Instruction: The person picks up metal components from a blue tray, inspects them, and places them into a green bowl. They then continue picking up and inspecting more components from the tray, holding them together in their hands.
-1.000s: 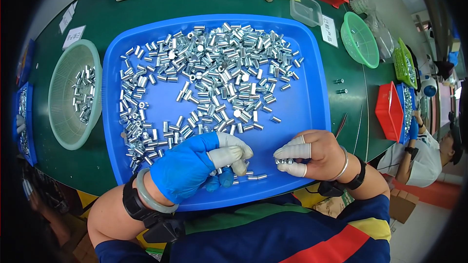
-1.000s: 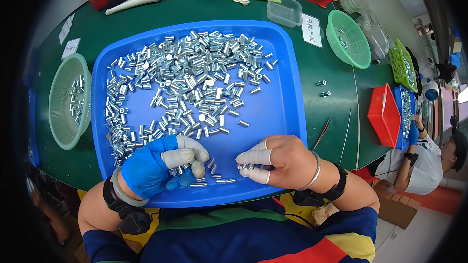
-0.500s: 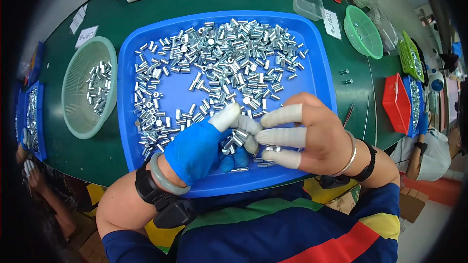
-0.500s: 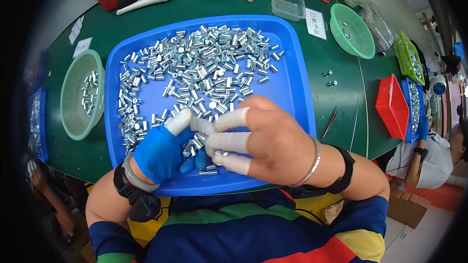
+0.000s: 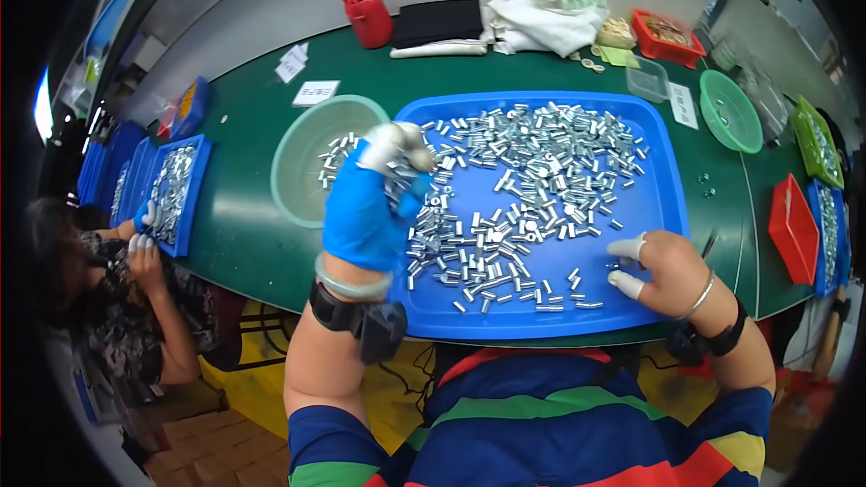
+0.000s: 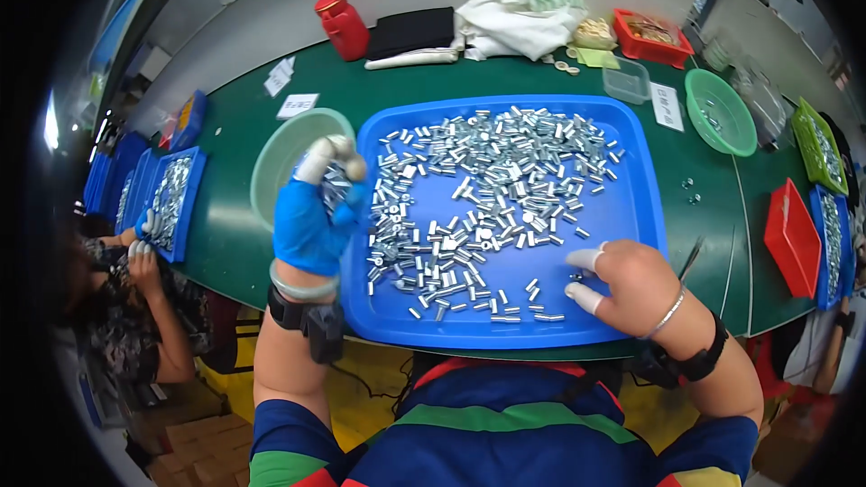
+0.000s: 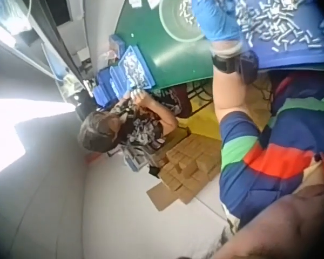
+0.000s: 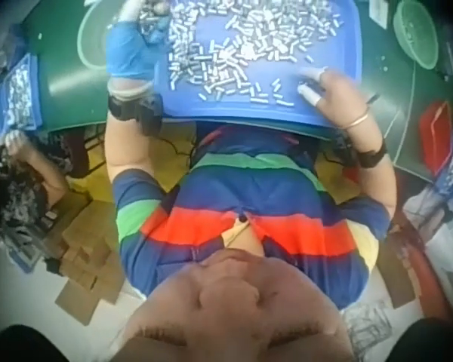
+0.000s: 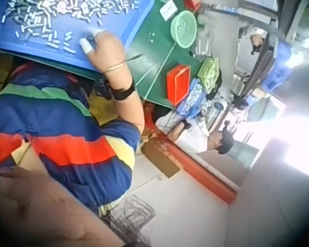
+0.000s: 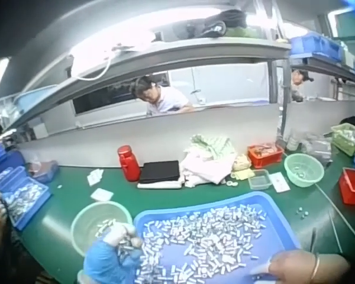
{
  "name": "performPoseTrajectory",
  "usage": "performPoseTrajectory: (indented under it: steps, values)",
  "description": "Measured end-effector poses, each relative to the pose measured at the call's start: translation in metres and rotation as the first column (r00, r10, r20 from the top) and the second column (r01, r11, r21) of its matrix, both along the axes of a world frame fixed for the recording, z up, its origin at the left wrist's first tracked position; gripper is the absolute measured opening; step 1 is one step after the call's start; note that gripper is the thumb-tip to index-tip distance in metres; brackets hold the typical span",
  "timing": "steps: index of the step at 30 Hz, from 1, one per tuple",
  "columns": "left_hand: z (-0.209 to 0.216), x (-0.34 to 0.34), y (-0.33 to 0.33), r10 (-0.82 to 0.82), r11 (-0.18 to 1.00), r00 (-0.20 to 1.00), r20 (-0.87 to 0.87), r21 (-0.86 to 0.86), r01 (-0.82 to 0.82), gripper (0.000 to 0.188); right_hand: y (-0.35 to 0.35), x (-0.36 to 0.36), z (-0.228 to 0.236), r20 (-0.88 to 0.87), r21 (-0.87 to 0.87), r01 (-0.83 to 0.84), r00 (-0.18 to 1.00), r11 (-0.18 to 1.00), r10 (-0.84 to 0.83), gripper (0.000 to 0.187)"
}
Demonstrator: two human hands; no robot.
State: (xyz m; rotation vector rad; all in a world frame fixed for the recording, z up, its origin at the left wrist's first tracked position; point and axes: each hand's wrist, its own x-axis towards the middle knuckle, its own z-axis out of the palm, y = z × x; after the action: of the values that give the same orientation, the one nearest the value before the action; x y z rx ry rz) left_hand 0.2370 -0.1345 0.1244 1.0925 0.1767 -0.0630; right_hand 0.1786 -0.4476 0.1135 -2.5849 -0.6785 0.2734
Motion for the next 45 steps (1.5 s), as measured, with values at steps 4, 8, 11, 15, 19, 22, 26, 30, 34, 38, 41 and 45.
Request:
performPoseTrajectory:
  steps: [4,8,11,15,19,22,26,30,34,38,41,45]
  values:
    - [-0.021,0.031,0.099,0.208,0.95,0.962,0.176,0.197,-0.241,0.021,0.0,-0.008,-0.004,-0.062,0.057,-0.006,0.998,0.998,0.009,0.028]
    - [-0.038,0.04,0.126,0.238,0.87,0.963,0.129,0.413,-0.27,0.024,0.003,-0.008,-0.017,0.088,0.042,-0.019,0.996,0.999,0.015,0.024]
    - [-0.031,0.036,0.113,0.227,0.738,0.959,0.169,0.612,-0.283,0.026,0.006,-0.004,-0.019,0.122,0.005,-0.01,0.992,1.0,0.009,0.022]
    - [-0.011,0.022,0.06,0.012,0.782,0.975,0.222,0.606,-0.148,0.027,-0.003,0.005,-0.036,0.088,0.003,-0.08,0.993,0.997,0.079,0.019]
    - [0.007,-0.016,-0.043,-0.444,0.865,0.895,0.05,0.286,0.413,0.026,-0.007,0.006,-0.034,0.129,0.297,-0.052,0.992,0.954,0.014,0.017]
    - [0.0,-0.037,-0.103,-0.682,0.696,0.73,-0.05,0.263,0.668,0.027,0.0,-0.019,0.002,0.191,0.49,0.002,0.976,0.872,-0.11,0.02]
    - [-0.002,-0.037,-0.147,-0.799,0.563,0.576,-0.174,0.12,0.818,0.028,-0.022,-0.032,-0.014,0.452,0.621,-0.078,0.849,0.78,-0.275,0.026]
    - [-0.015,-0.041,-0.172,-0.827,0.535,0.505,-0.247,-0.069,0.842,0.024,-0.049,-0.045,-0.032,0.587,0.525,-0.077,0.754,0.848,-0.294,0.029]
    - [-0.028,-0.049,-0.186,-0.823,0.553,0.519,-0.231,-0.117,0.825,0.02,-0.062,-0.053,-0.021,0.583,0.504,-0.131,0.781,0.854,-0.225,0.023]
    - [-0.034,-0.045,-0.202,-0.768,0.625,0.605,-0.212,-0.042,0.779,0.019,-0.114,-0.041,-0.029,0.594,0.315,0.058,0.766,0.947,-0.245,0.017]
    - [-0.037,-0.044,-0.214,-0.735,0.659,0.645,-0.208,0.005,0.752,0.019,-0.144,-0.038,-0.047,0.566,-0.214,0.189,0.823,0.958,-0.036,0.01]
    - [-0.04,-0.044,-0.226,-0.729,0.668,0.653,-0.207,-0.001,0.745,0.02,-0.152,-0.029,-0.04,0.501,-0.309,-0.02,0.847,0.951,0.18,0.009]
